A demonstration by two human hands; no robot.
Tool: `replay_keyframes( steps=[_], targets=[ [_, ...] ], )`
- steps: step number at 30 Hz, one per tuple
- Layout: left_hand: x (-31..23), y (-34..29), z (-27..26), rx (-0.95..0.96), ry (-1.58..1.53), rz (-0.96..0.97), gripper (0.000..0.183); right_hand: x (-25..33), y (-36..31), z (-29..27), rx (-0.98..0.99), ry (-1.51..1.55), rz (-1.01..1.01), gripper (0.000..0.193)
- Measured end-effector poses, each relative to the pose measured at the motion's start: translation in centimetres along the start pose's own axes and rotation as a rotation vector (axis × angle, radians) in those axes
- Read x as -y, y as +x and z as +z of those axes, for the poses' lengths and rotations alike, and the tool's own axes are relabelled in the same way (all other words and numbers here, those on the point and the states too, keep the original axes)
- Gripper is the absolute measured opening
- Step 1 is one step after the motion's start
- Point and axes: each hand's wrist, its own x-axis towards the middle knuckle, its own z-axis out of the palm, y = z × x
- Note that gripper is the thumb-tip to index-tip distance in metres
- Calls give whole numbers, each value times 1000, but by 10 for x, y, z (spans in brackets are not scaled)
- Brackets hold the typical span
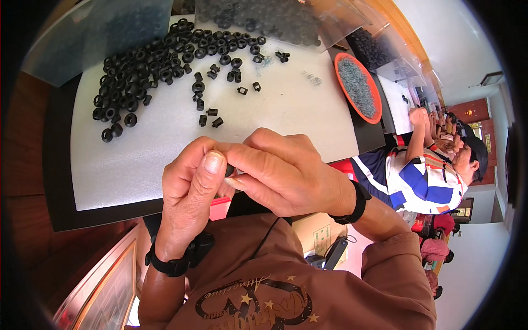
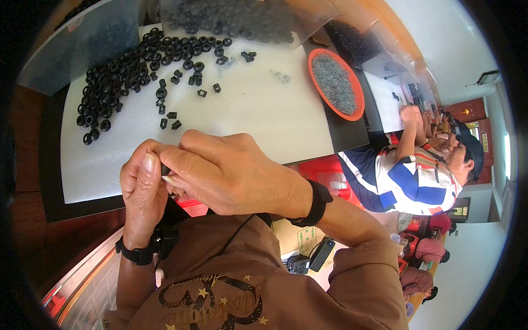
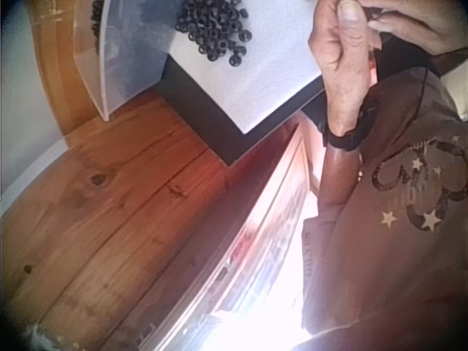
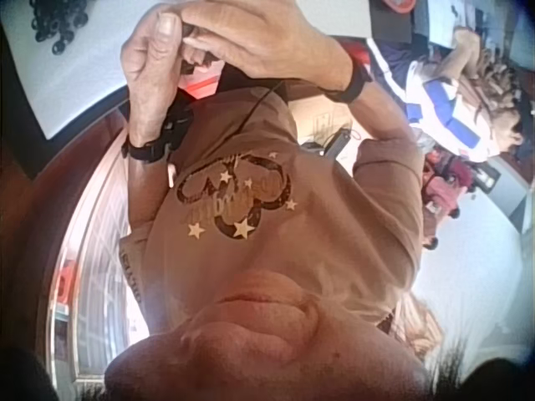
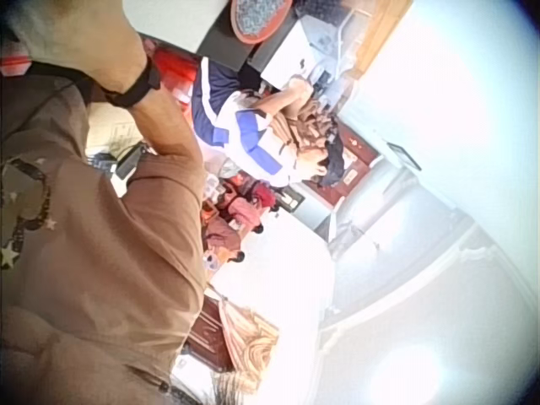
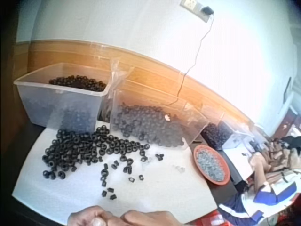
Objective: Assembling small black plastic or rubber components by hand at a workbench.
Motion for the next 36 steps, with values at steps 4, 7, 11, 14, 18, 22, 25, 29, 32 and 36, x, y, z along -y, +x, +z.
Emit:
replay_keyframes(
  steps=[4,7,11,14,18,22,25,29,32,36],
  targets=[
    [-1,-1,2,-22,-10,-6,36,3,0,3,-20,72,52,36],
    [0,-5,3,-24,-8,5,35,5,-1,3,-20,88,57,36],
    [-2,-4,1,-21,-23,16,31,4,3,2,-18,77,40,36],
    [-3,-1,0,-18,-68,-2,30,3,6,1,-26,67,48,37],
    [-3,0,3,-58,-20,14,30,7,8,-10,35,105,99,37],
    [4,3,-2,41,-110,17,30,2,4,-30,46,168,197,37],
    [3,3,0,34,-111,21,30,3,6,-34,63,178,221,36],
    [0,4,5,-40,-39,70,30,8,-2,-10,-2,140,76,31],
    [4,4,4,-16,-133,8,30,-7,5,-32,92,106,73,25],
    [6,4,1,14,-95,32,28,-38,19,-47,124,-12,343,20]
  ],
)
